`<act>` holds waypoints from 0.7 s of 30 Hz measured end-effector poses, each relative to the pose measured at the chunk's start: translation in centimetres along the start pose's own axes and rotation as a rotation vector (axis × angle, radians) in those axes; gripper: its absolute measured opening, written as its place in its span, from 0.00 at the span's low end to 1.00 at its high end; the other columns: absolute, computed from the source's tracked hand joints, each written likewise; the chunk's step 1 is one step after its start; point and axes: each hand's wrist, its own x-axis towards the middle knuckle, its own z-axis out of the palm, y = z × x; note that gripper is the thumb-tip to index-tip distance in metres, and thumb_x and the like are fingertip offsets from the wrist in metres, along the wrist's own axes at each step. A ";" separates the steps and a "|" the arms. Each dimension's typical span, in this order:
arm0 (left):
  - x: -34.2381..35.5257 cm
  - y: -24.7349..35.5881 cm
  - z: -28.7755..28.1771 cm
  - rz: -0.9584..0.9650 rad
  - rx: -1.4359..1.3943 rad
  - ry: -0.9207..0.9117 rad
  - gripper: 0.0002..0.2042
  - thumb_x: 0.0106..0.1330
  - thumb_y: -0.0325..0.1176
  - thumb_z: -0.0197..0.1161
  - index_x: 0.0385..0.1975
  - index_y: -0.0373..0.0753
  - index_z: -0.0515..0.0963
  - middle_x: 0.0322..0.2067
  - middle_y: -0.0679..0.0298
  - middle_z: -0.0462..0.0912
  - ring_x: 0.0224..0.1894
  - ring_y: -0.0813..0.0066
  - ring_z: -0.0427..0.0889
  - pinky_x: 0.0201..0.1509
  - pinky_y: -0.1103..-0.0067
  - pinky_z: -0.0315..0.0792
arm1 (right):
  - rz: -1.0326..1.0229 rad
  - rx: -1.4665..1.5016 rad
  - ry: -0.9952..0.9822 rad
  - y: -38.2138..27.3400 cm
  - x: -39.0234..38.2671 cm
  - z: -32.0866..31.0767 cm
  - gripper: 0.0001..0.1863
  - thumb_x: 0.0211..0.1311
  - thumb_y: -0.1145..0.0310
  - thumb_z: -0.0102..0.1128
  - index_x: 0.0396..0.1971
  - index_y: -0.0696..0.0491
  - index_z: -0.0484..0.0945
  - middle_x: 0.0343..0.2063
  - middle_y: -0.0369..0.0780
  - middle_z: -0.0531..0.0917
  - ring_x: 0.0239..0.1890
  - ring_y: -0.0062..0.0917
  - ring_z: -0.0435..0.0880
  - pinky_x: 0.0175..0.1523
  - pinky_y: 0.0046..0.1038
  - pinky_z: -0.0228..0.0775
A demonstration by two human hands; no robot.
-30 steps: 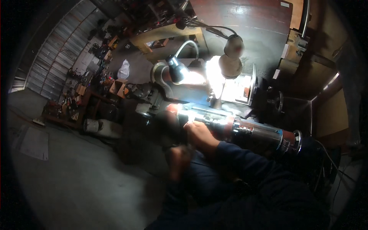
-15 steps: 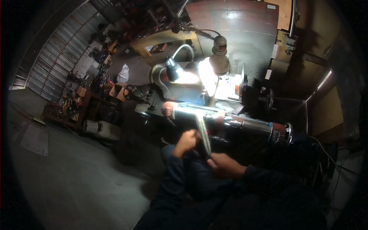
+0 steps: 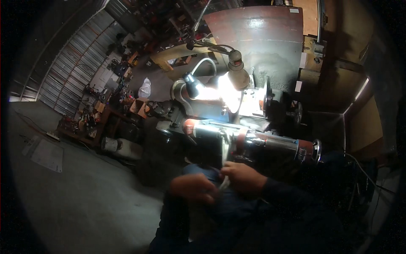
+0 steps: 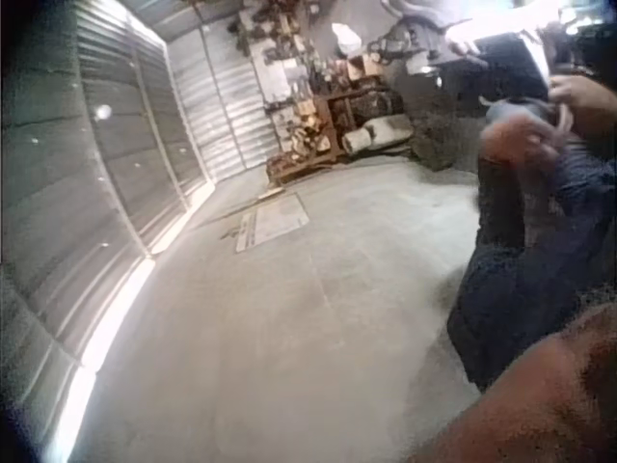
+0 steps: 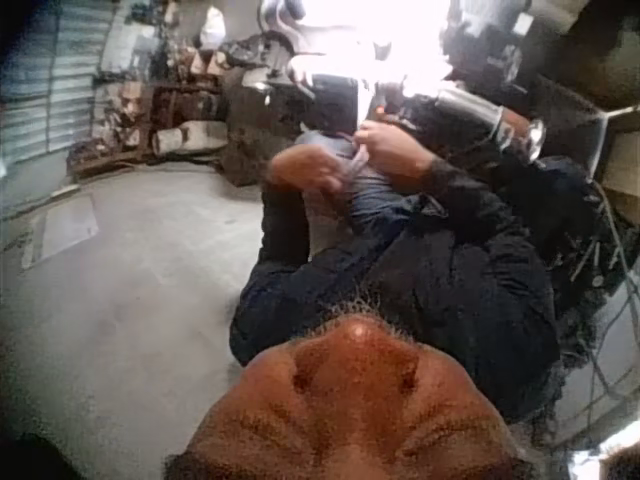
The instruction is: Repairing and maintaining a motorcycle shock absorber at a workbench.
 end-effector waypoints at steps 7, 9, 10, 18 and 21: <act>-5.4 -18.4 -5.9 -0.135 -0.501 1.755 0.17 0.70 0.45 0.49 0.44 0.37 0.75 0.39 0.60 0.81 0.40 0.74 0.79 0.45 0.81 0.70 | 0.154 0.521 -0.683 -5.2 -9.2 -5.5 0.13 0.66 0.60 0.51 0.32 0.54 0.79 0.26 0.39 0.79 0.23 0.28 0.78 0.28 0.26 0.71; -1.5 -22.2 -7.9 -0.113 -0.647 1.663 0.20 0.71 0.45 0.46 0.53 0.37 0.71 0.49 0.62 0.77 0.48 0.68 0.77 0.52 0.76 0.69 | 0.056 1.042 -0.499 -2.6 -14.3 -7.2 0.14 0.67 0.61 0.48 0.30 0.54 0.78 0.23 0.38 0.78 0.21 0.25 0.76 0.26 0.25 0.70; -0.4 -23.4 -8.3 -0.104 -0.670 1.657 0.20 0.71 0.45 0.46 0.53 0.37 0.71 0.49 0.62 0.77 0.48 0.68 0.77 0.52 0.76 0.69 | 0.400 1.187 -0.350 -1.0 -19.5 -8.9 0.11 0.66 0.62 0.50 0.36 0.55 0.76 0.25 0.37 0.78 0.25 0.25 0.77 0.30 0.28 0.72; -1.4 -32.1 -11.8 0.178 0.859 1.250 0.10 0.59 0.28 0.56 0.39 0.34 0.76 0.38 0.53 0.79 0.41 0.57 0.79 0.49 0.73 0.73 | 0.923 -0.175 1.285 -11.4 -46.9 -16.1 0.13 0.63 0.62 0.53 0.35 0.57 0.75 0.21 0.38 0.77 0.24 0.24 0.75 0.29 0.30 0.69; -1.6 -30.0 -14.0 0.094 0.652 1.048 0.09 0.59 0.31 0.56 0.37 0.36 0.77 0.35 0.55 0.79 0.37 0.64 0.79 0.41 0.73 0.72 | 1.244 -0.569 1.150 -18.9 -51.1 -17.1 0.14 0.62 0.61 0.53 0.32 0.58 0.76 0.19 0.38 0.77 0.22 0.24 0.73 0.28 0.29 0.66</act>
